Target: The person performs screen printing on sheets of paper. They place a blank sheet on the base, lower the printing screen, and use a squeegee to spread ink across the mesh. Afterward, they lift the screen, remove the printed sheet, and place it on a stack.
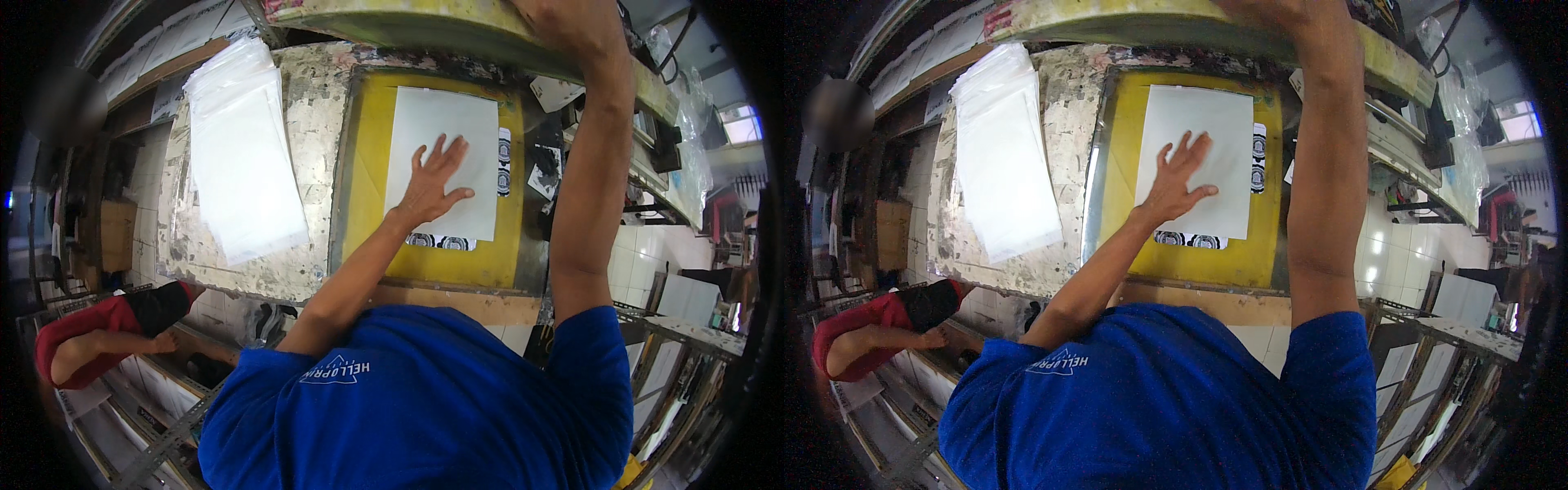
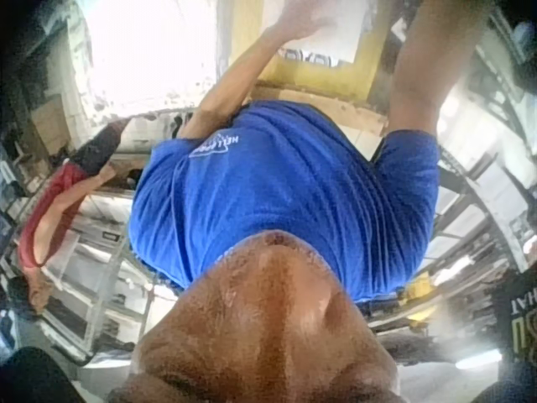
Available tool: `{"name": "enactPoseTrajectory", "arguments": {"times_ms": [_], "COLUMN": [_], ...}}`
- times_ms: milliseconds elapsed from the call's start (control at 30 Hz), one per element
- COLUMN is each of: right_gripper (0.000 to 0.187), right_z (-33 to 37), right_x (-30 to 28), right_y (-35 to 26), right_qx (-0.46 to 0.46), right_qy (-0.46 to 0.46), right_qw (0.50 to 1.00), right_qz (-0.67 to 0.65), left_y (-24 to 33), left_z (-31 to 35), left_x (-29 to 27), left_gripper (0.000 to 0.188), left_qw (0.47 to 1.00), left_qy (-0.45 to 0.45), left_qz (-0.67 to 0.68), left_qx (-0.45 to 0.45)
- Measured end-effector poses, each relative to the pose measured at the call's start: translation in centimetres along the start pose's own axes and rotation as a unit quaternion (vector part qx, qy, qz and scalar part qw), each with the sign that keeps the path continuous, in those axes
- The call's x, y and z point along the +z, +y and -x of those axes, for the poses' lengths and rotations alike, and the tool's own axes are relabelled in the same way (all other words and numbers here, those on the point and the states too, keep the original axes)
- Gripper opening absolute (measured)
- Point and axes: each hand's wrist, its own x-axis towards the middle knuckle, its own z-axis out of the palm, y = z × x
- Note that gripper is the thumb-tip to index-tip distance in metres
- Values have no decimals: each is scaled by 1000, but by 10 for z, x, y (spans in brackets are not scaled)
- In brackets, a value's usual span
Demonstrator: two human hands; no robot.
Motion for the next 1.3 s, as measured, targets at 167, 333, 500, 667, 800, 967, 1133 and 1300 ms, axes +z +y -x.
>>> {"name": "enactPoseTrajectory", "arguments": {"times_ms": [167,333,500,667,800,967,1133,1300], "right_gripper": [34,38,36,34,32,33,33,31], "right_z": [52,153,205,186,140,95,108,191], "right_x": [3,29,55,129,205,276,297,251], "right_y": [-7,-51,-51,21,103,162,182,118], "right_qx": [-4,-11,47,69,105,67,12,3], "right_qy": [3,-29,-152,-135,-115,-105,-95,-94], "right_qw": [997,996,986,985,987,992,995,995], "right_qz": [75,82,-45,-81,-36,2,25,15], "left_y": [46,61,27,-21,-32,-34,-31,-28], "left_z": [-3,47,147,203,212,217,216,209], "left_x": [-93,-147,-100,-60,-38,-46,-48,-51], "left_gripper": [106,91,106,108,107,109,108,108], "left_qw": [866,806,847,931,902,928,926,931], "left_qy": [317,395,283,240,251,225,229,228], "left_qz": [386,419,357,165,250,178,182,158], "left_qx": [-31,-137,-273,-221,-248,-237,-240,-237]}}
